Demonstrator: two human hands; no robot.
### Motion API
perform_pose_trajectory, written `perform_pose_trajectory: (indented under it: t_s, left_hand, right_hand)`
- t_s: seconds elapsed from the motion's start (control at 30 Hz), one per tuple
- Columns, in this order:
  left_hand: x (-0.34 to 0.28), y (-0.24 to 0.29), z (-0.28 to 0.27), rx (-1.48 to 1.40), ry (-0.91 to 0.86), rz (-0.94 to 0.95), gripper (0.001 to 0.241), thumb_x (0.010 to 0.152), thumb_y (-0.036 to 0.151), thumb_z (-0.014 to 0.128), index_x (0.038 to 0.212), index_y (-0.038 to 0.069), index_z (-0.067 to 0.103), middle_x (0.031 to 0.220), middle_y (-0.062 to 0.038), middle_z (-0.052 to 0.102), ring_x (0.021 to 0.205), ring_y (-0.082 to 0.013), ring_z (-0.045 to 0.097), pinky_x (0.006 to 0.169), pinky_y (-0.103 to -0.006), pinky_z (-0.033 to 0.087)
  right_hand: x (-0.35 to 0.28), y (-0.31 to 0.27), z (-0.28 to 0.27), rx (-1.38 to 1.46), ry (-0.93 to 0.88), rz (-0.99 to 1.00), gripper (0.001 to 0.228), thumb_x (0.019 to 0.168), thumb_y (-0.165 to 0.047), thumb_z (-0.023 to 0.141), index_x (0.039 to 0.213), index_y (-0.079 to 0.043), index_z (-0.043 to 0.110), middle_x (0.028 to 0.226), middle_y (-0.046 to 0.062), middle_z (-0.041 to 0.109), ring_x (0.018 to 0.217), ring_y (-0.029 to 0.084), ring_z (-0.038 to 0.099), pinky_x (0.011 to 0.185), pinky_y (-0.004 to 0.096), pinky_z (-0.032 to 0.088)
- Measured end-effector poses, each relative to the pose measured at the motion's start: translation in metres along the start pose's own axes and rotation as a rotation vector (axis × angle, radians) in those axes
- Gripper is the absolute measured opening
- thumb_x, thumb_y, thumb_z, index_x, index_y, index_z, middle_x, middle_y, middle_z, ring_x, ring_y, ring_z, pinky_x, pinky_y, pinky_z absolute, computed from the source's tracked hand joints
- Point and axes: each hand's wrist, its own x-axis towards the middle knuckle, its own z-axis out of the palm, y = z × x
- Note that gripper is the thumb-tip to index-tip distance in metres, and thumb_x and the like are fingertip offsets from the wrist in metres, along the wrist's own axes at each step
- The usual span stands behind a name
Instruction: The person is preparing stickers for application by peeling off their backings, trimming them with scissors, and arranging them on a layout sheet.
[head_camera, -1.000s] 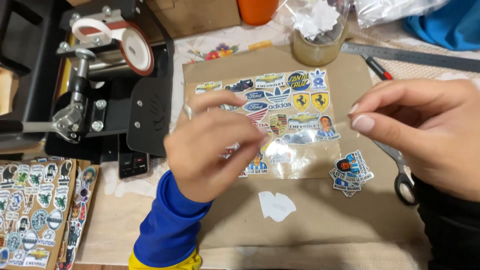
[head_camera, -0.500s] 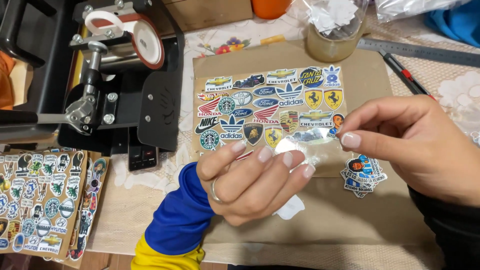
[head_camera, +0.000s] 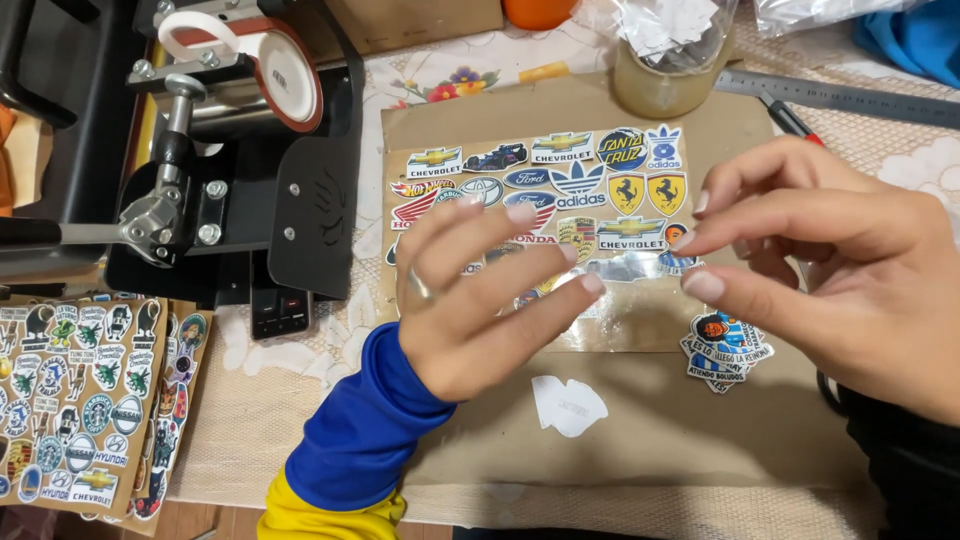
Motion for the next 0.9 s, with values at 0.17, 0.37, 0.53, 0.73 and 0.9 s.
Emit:
perform_pose_trajectory:
  t_s: [0.17,0.37,0.53,0.73,0.9]
  left_hand:
    - [0.001,0.006,0.004,-0.416,-0.029,-0.315,0.014,0.099,0.008,0.068,0.113,0.006,0.065,0.116,-0.009,0.068,0.115,-0.035,0.064,0.102,-0.0471,0.057]
    - [0.004,0.017,0.002,-0.794,-0.111,-0.783,0.049,0.095,0.007,0.075,0.135,0.012,0.048,0.102,-0.007,0.076,0.106,-0.0184,0.076,0.112,-0.0324,0.058]
    - [0.005,0.016,0.005,-0.928,-0.163,-0.928,0.038,0.091,0.011,0.073,0.124,0.016,0.056,0.091,-0.002,0.076,0.095,-0.0108,0.073,0.109,-0.0308,0.051]
    - [-0.006,0.011,0.016,-1.158,-0.104,-1.055,0.018,0.088,0.005,0.075,0.105,0.008,0.069,0.101,-0.005,0.071,0.09,-0.0132,0.071,0.091,-0.0252,0.064]
    - [-0.006,0.01,0.017,-1.392,-0.08,-1.192,0.013,0.087,0.001,0.076,0.1,0.004,0.076,0.096,-0.01,0.075,0.092,-0.0148,0.071,0.083,-0.0211,0.061]
  right_hand:
    - [0.0,0.006,0.0,-0.068,-0.027,-0.143,0.035,0.065,-0.006,0.087,0.098,-0.004,0.074,0.107,0.014,0.058,0.089,0.017,0.051,0.052,0.021,0.038]
    - [-0.002,0.002,0.002,-0.228,0.004,-0.206,0.027,0.071,-0.009,0.088,0.095,-0.007,0.076,0.102,0.013,0.058,0.079,0.016,0.051,0.056,0.022,0.038]
    - [-0.001,0.004,0.001,-0.292,-0.001,-0.251,0.02,0.077,-0.007,0.087,0.093,-0.009,0.076,0.096,0.011,0.059,0.075,0.015,0.054,0.06,0.025,0.039]
    - [0.009,0.006,-0.007,-0.399,-0.109,-0.565,0.006,0.09,-0.004,0.072,0.094,-0.008,0.074,0.073,0.008,0.055,0.052,0.019,0.038,0.053,0.031,0.027]
    - [0.007,0.021,-0.021,-0.6,-0.132,-0.768,0.019,0.097,-0.003,0.07,0.109,-0.016,0.076,0.105,0.006,0.059,0.089,0.026,0.053,0.077,0.032,0.045]
